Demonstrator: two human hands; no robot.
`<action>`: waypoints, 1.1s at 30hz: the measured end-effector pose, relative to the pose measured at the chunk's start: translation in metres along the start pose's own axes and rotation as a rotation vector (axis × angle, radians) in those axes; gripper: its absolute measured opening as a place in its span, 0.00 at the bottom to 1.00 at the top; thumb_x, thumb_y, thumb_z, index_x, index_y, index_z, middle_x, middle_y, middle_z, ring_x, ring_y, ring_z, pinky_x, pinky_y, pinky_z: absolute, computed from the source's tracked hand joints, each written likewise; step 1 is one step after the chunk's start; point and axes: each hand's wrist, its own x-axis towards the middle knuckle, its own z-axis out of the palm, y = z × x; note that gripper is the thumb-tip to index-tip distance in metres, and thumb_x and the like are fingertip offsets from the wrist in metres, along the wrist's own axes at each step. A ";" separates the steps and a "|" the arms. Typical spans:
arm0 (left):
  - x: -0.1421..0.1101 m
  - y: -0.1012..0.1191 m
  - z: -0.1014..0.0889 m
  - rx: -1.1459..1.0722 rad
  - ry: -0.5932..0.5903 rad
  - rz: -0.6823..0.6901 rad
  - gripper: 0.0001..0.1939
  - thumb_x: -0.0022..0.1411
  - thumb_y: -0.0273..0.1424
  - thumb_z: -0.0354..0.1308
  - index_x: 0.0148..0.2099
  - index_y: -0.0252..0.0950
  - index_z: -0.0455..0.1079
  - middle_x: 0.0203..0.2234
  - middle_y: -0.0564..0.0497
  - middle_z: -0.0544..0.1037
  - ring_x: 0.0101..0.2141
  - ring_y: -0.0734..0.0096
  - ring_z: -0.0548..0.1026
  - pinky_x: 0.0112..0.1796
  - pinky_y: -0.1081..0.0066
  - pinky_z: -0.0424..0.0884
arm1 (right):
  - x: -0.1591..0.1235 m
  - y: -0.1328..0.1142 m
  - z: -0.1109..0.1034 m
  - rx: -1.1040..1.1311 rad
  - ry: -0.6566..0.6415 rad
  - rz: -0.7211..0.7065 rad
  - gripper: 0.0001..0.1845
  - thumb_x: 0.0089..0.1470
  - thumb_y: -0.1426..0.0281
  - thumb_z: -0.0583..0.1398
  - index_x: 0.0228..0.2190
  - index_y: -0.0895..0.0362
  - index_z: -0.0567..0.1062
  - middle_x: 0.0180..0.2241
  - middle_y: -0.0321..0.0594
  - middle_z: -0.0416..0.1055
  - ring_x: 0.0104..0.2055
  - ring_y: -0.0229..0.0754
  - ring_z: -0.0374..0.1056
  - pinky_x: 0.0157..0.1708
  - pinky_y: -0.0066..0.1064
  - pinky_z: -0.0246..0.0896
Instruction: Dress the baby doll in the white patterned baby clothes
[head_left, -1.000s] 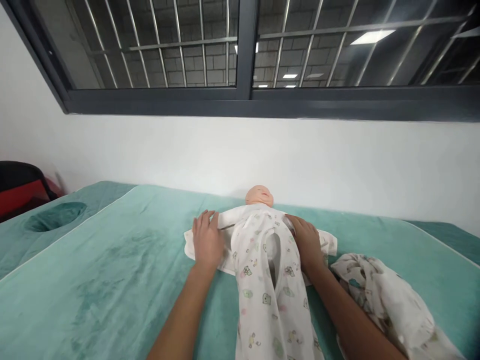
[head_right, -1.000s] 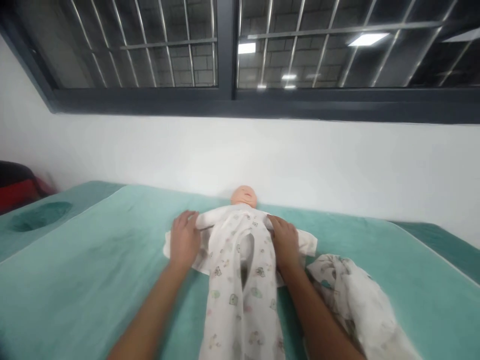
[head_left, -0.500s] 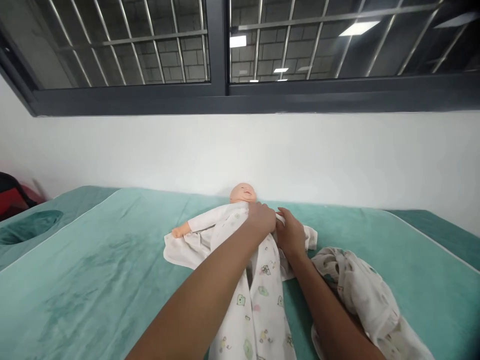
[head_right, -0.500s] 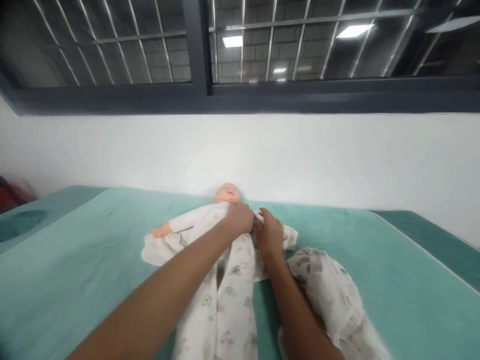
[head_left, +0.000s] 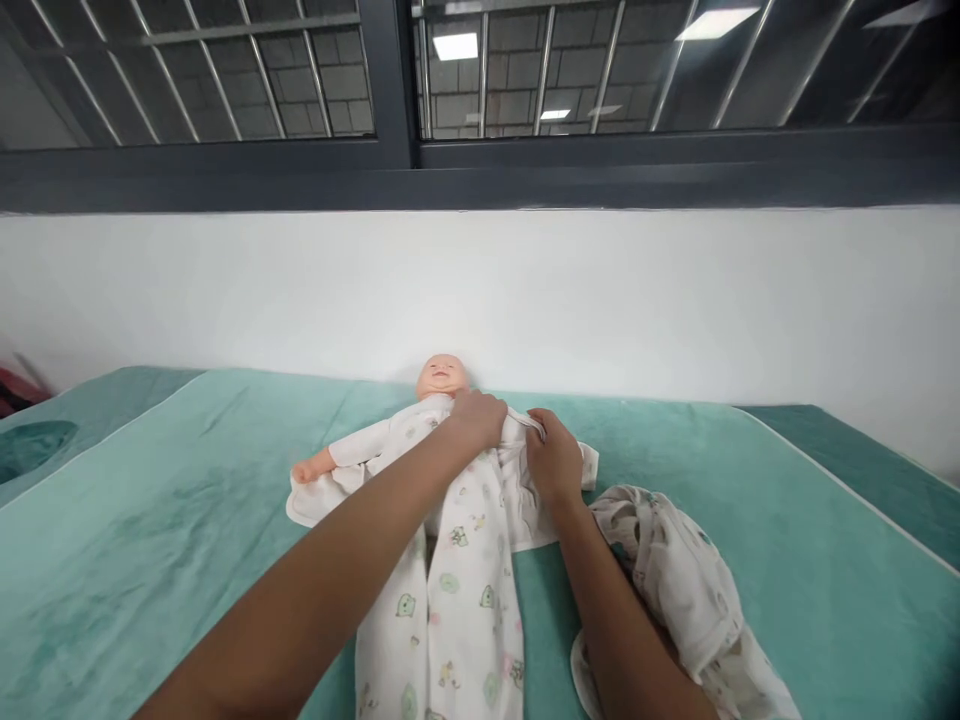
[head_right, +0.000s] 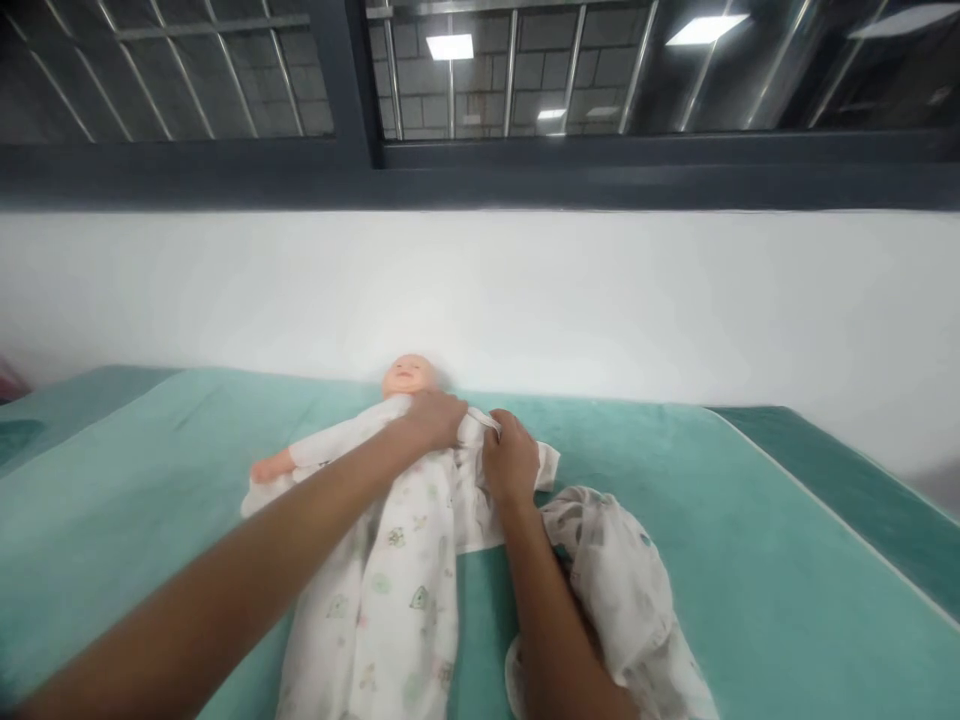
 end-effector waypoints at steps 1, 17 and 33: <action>-0.005 -0.005 -0.004 0.015 0.001 0.007 0.17 0.50 0.23 0.60 0.45 0.34 0.72 0.43 0.38 0.78 0.47 0.49 0.74 0.48 0.54 0.67 | 0.001 0.000 -0.001 0.036 0.012 0.028 0.19 0.54 0.71 0.51 0.45 0.52 0.73 0.45 0.40 0.75 0.46 0.48 0.69 0.44 0.36 0.59; -0.054 -0.049 -0.037 0.126 0.039 -0.078 0.14 0.55 0.23 0.53 0.46 0.35 0.66 0.42 0.38 0.75 0.41 0.52 0.75 0.35 0.62 0.69 | 0.015 0.019 -0.015 0.478 0.194 0.217 0.13 0.42 0.71 0.53 0.30 0.55 0.75 0.26 0.37 0.73 0.27 0.42 0.65 0.29 0.31 0.56; -0.047 -0.004 0.003 0.021 0.141 -0.073 0.14 0.62 0.28 0.51 0.51 0.34 0.66 0.47 0.40 0.74 0.48 0.50 0.72 0.46 0.54 0.67 | 0.021 0.015 -0.010 1.147 0.206 0.433 0.14 0.35 0.74 0.59 0.30 0.56 0.74 0.35 0.39 0.78 0.40 0.41 0.73 0.41 0.32 0.67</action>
